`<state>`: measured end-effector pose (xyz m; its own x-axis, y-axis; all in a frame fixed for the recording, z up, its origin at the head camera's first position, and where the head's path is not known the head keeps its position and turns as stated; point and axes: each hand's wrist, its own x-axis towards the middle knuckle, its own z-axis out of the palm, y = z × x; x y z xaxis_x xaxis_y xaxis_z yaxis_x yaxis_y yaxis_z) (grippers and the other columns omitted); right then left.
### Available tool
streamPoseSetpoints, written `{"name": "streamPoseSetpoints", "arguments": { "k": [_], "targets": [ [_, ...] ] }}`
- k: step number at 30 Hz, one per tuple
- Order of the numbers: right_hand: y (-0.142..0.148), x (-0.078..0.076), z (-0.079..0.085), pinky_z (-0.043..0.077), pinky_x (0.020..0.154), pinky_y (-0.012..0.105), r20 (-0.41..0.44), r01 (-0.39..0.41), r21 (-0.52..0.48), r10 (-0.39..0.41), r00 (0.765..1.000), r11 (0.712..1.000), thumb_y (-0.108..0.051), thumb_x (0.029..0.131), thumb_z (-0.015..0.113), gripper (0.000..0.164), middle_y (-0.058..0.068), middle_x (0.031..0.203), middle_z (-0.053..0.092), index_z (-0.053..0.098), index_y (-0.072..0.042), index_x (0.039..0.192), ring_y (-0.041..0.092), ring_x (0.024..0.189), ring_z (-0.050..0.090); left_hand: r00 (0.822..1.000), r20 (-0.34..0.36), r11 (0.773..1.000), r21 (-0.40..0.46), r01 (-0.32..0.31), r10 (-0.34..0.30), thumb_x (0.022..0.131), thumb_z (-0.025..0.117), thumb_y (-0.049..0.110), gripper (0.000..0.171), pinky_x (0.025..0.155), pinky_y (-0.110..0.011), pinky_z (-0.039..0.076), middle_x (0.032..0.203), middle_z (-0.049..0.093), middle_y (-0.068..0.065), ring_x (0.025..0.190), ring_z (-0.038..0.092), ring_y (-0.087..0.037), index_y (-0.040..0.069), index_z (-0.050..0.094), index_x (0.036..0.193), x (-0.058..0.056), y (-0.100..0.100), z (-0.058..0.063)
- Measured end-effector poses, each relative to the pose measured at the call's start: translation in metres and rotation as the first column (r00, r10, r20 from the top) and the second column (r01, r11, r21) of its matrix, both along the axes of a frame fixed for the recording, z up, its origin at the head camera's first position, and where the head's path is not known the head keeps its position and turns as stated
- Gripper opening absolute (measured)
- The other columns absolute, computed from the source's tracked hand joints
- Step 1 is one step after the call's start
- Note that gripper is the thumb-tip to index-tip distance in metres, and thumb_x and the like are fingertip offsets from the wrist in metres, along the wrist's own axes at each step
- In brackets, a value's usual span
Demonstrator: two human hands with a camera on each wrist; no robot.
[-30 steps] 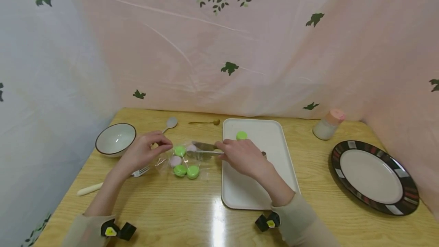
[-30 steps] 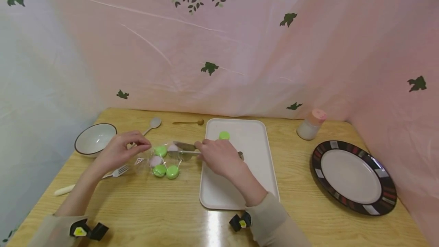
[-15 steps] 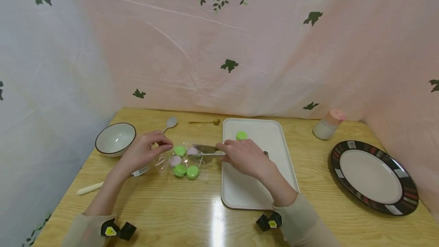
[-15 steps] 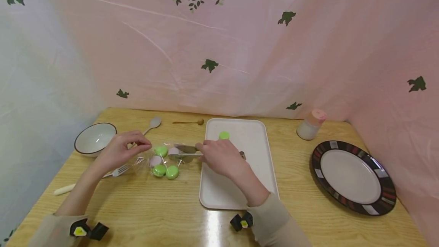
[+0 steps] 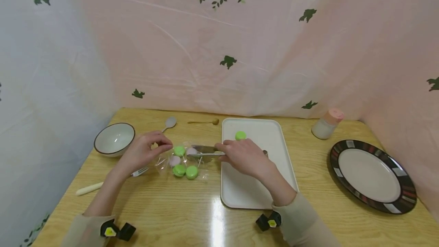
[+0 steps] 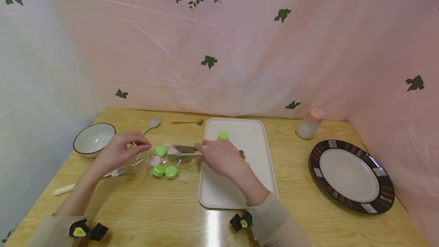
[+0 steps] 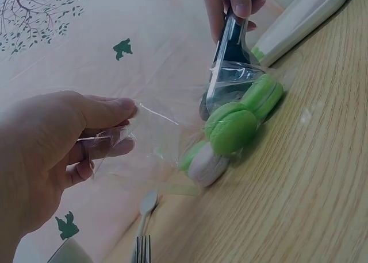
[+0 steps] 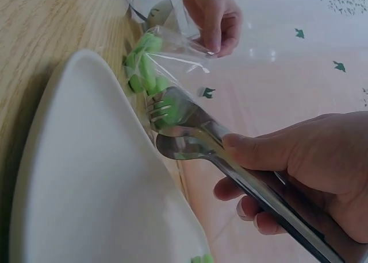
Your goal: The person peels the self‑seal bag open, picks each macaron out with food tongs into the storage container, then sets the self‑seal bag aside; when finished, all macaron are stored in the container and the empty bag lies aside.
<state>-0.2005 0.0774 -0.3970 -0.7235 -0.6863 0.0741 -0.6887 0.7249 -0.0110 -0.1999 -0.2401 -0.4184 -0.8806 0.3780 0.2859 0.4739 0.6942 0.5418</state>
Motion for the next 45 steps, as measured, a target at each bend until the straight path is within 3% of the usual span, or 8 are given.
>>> {"name": "streamPoseSetpoints", "arguments": {
  "k": [5, 10, 14, 21, 24, 29, 36, 45],
  "targets": [
    [0.019, 0.003, 0.009, 0.035, 0.048, 0.022, 0.03, 0.04, -0.001, -0.04, 0.999, 0.999, -0.033, 0.088, 0.066, 0.032, -0.009, 0.084, 0.061, 0.061, -0.025, 0.118, 0.006, 0.055, 0.043, 0.999, -0.04, 1.0, 0.003, -0.015, 0.015, 0.087, 0.068, 0.025, 0.007, 0.064, -0.021, 0.048, 0.081, 0.062, 0.013, 0.075, 0.057, -0.001, 0.019, 0.072, 0.088, -0.003, 0.003, 0.0],
    [0.057, 0.004, 0.016, 0.034, 0.049, 0.021, 0.07, 0.128, -0.038, -0.125, 0.99, 0.991, -0.031, 0.088, 0.066, 0.033, -0.011, 0.084, 0.06, 0.062, -0.026, 0.121, 0.006, 0.053, 0.042, 0.998, -0.06, 0.999, 0.002, -0.032, 0.032, 0.087, 0.068, 0.025, 0.007, 0.064, -0.02, 0.047, 0.08, 0.061, 0.014, 0.073, 0.056, -0.001, 0.019, 0.072, 0.087, -0.003, 0.003, -0.001],
    [0.095, 0.003, 0.018, 0.033, 0.048, 0.021, 0.068, 0.185, -0.068, -0.181, 0.981, 0.98, -0.031, 0.089, 0.064, 0.036, -0.008, 0.083, 0.06, 0.061, -0.022, 0.124, 0.006, 0.054, 0.042, 0.998, -0.053, 0.999, 0.004, -0.044, 0.044, 0.087, 0.068, 0.026, 0.007, 0.061, -0.02, 0.046, 0.079, 0.06, 0.014, 0.071, 0.054, -0.001, 0.02, 0.072, 0.086, -0.001, 0.002, -0.001],
    [0.158, 0.001, 0.018, 0.039, 0.051, 0.024, 0.074, 0.292, -0.071, -0.287, 0.955, 0.954, -0.03, 0.09, 0.064, 0.038, 0.001, 0.101, 0.068, 0.059, -0.02, 0.127, 0.009, 0.063, 0.053, 0.998, -0.034, 0.999, 0.02, -0.049, 0.05, 0.086, 0.069, 0.026, 0.004, 0.06, -0.02, 0.046, 0.079, 0.06, 0.015, 0.07, 0.054, -0.002, 0.023, 0.072, 0.086, 0.001, 0.002, -0.004],
    [0.175, 0.0, 0.018, 0.037, 0.05, 0.025, 0.084, 0.329, -0.058, -0.324, 0.942, 0.942, -0.029, 0.09, 0.063, 0.039, 0.003, 0.101, 0.069, 0.058, -0.019, 0.127, 0.009, 0.061, 0.051, 0.998, -0.048, 0.999, 0.024, -0.045, 0.046, 0.086, 0.069, 0.025, 0.004, 0.059, -0.02, 0.045, 0.079, 0.06, 0.015, 0.07, 0.053, -0.002, 0.023, 0.072, 0.086, 0.0, 0.001, -0.004],
    [0.185, -0.004, 0.014, 0.036, 0.05, 0.025, 0.086, 0.34, -0.041, -0.336, 0.938, 0.939, -0.028, 0.09, 0.064, 0.038, 0.003, 0.092, 0.068, 0.058, -0.018, 0.126, 0.01, 0.058, 0.047, 0.997, -0.065, 0.999, 0.019, -0.049, 0.05, 0.086, 0.069, 0.025, 0.004, 0.057, -0.019, 0.045, 0.078, 0.059, 0.015, 0.069, 0.052, -0.002, 0.022, 0.072, 0.085, 0.0, 0.002, -0.003],
    [0.185, -0.007, 0.007, 0.041, 0.053, 0.028, 0.078, 0.329, -0.039, -0.325, 0.942, 0.944, -0.028, 0.089, 0.065, 0.039, 0.006, 0.101, 0.069, 0.06, -0.016, 0.126, 0.012, 0.064, 0.054, 0.999, -0.039, 0.999, 0.04, -0.035, 0.037, 0.086, 0.069, 0.025, 0.006, 0.057, -0.019, 0.045, 0.079, 0.06, 0.014, 0.07, 0.054, -0.002, 0.02, 0.072, 0.086, 0.0, 0.001, -0.003],
    [0.181, -0.008, 0.002, 0.036, 0.05, 0.024, 0.07, 0.317, -0.026, -0.315, 0.947, 0.948, -0.027, 0.088, 0.066, 0.04, 0.005, 0.1, 0.068, 0.06, -0.016, 0.126, 0.009, 0.059, 0.048, 0.998, -0.06, 0.999, 0.04, -0.031, 0.033, 0.085, 0.07, 0.024, 0.005, 0.056, -0.019, 0.045, 0.077, 0.06, 0.015, 0.068, 0.053, -0.002, 0.019, 0.072, 0.085, -0.002, 0.0, -0.002]
  ]
}}
